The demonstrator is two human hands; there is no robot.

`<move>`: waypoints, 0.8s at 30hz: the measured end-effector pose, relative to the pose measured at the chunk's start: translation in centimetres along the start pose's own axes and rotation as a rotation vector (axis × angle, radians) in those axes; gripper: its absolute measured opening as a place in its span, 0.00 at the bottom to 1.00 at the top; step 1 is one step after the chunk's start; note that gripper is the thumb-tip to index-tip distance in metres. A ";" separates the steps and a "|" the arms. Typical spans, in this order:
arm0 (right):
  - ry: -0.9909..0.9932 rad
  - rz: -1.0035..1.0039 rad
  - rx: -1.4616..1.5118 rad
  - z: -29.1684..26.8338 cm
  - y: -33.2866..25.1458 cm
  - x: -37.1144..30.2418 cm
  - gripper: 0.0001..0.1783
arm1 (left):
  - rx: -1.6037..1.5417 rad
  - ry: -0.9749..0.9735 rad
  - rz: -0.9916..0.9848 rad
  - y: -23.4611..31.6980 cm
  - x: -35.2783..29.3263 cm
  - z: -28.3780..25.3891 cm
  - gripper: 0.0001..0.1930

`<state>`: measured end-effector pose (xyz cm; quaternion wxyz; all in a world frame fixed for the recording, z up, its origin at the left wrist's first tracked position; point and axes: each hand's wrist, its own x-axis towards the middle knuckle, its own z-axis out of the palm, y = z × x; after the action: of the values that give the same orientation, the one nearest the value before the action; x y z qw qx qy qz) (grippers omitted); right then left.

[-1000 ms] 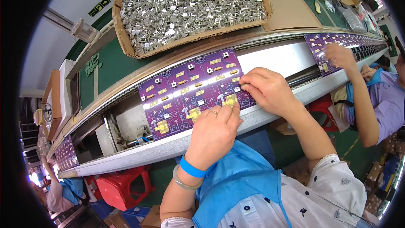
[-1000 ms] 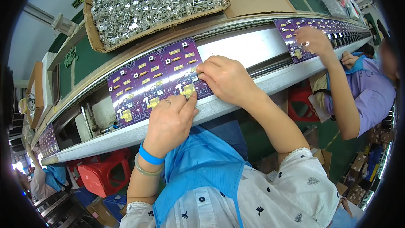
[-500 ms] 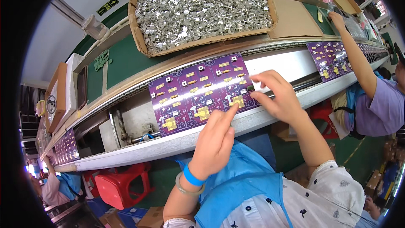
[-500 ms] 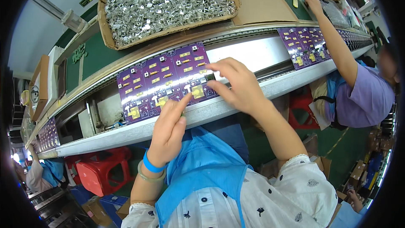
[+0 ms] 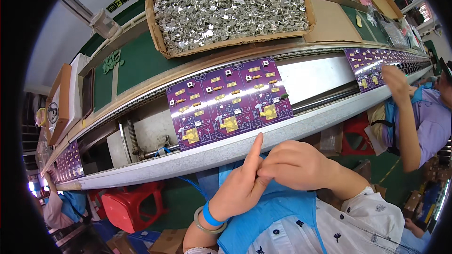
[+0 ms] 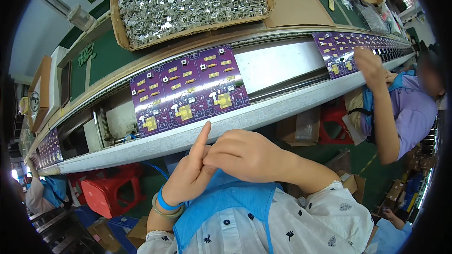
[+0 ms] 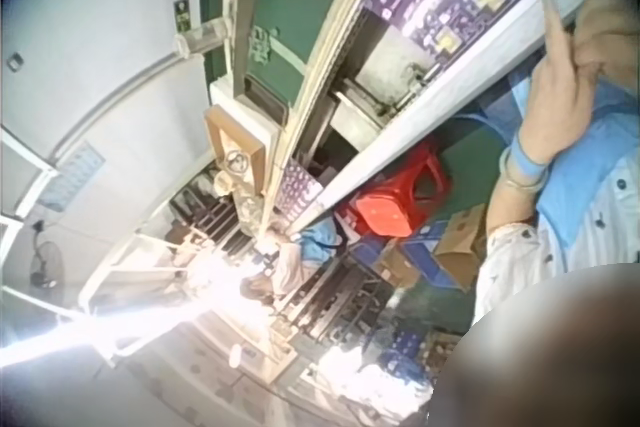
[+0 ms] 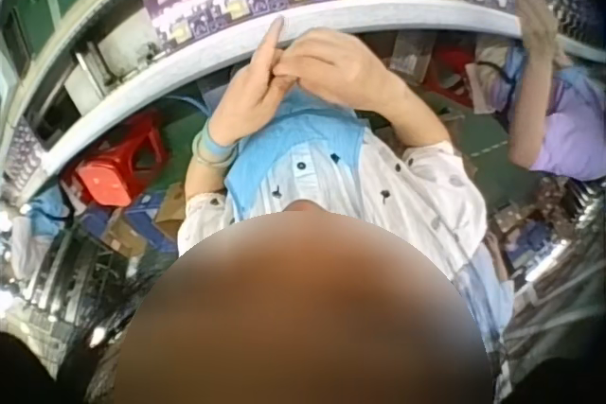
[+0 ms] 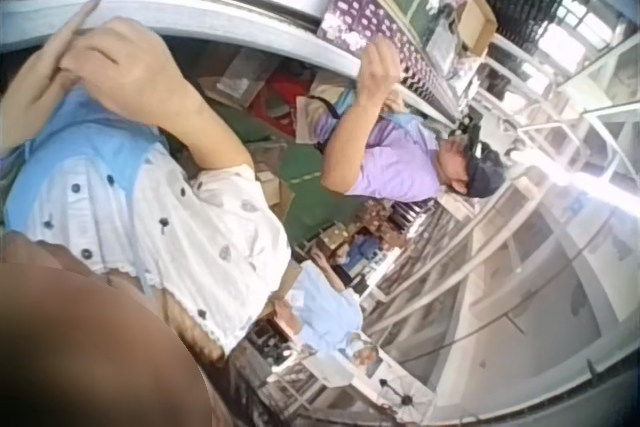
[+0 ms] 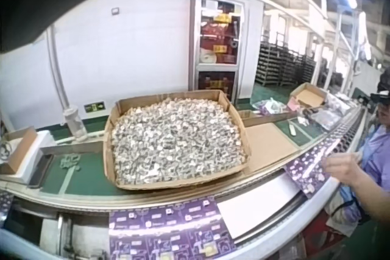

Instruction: The person places small silver components onto purple circuit boards on a conveyor belt. They pick components from a nearby box and press them into designated spots on the boards, repeating this process as the boards move along the line.

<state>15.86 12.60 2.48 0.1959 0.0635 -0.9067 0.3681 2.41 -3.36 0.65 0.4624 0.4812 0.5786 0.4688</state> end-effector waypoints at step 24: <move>0.002 0.105 -0.411 -0.1 7.1 6.4 0.12 | 1.050 0.493 0.246 -2.6 3.6 -1.9 0.24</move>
<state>8.20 17.99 0.55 0.1861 -0.0257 -0.9646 0.1853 -0.19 -0.21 -2.02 -0.0431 0.5860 0.7635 0.2678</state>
